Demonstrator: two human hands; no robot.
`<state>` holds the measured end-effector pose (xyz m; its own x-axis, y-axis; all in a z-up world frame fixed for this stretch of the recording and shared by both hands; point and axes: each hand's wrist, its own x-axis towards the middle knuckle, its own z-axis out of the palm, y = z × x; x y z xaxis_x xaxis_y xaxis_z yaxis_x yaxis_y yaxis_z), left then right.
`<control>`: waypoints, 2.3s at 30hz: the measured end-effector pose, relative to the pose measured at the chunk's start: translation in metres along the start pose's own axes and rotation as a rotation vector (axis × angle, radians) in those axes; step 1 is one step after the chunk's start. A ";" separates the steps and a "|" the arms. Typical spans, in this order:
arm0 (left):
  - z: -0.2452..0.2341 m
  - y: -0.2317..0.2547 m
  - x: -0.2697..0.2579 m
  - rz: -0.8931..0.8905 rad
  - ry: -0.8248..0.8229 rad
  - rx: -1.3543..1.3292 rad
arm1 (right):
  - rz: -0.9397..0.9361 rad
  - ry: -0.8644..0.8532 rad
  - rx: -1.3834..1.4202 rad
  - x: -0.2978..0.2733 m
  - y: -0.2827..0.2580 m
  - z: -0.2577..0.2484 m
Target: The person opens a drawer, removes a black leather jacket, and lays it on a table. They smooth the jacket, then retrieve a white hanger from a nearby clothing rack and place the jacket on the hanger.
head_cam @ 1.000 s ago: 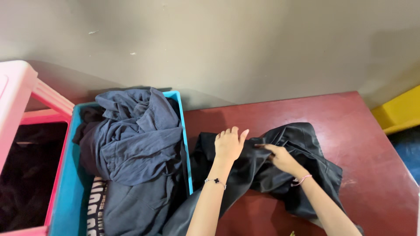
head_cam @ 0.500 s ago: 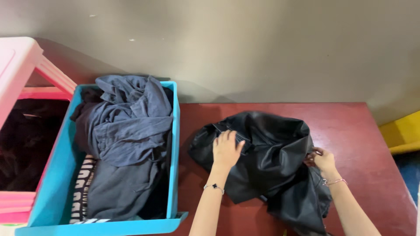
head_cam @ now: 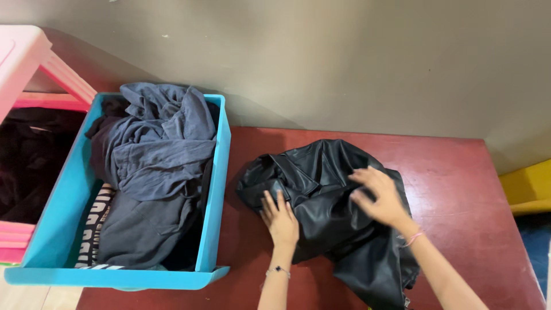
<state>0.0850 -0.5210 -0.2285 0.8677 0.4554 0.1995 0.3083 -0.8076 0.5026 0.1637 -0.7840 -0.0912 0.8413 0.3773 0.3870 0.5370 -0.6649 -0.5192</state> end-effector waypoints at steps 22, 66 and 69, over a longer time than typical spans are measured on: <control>0.030 -0.014 0.010 -0.556 0.246 -0.598 | 0.493 -0.600 -0.700 0.059 0.150 -0.069; -0.011 -0.023 0.021 -0.437 0.088 -0.672 | -0.118 -0.291 -0.108 0.093 0.071 0.108; -0.008 -0.022 0.018 -0.425 0.245 -0.759 | -0.068 -0.329 -0.050 0.086 0.059 0.094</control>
<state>0.0908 -0.4919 -0.2294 0.6055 0.7958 0.0003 0.1686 -0.1287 0.9772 0.2732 -0.7301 -0.1607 0.7826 0.6046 0.1484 0.5959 -0.6585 -0.4598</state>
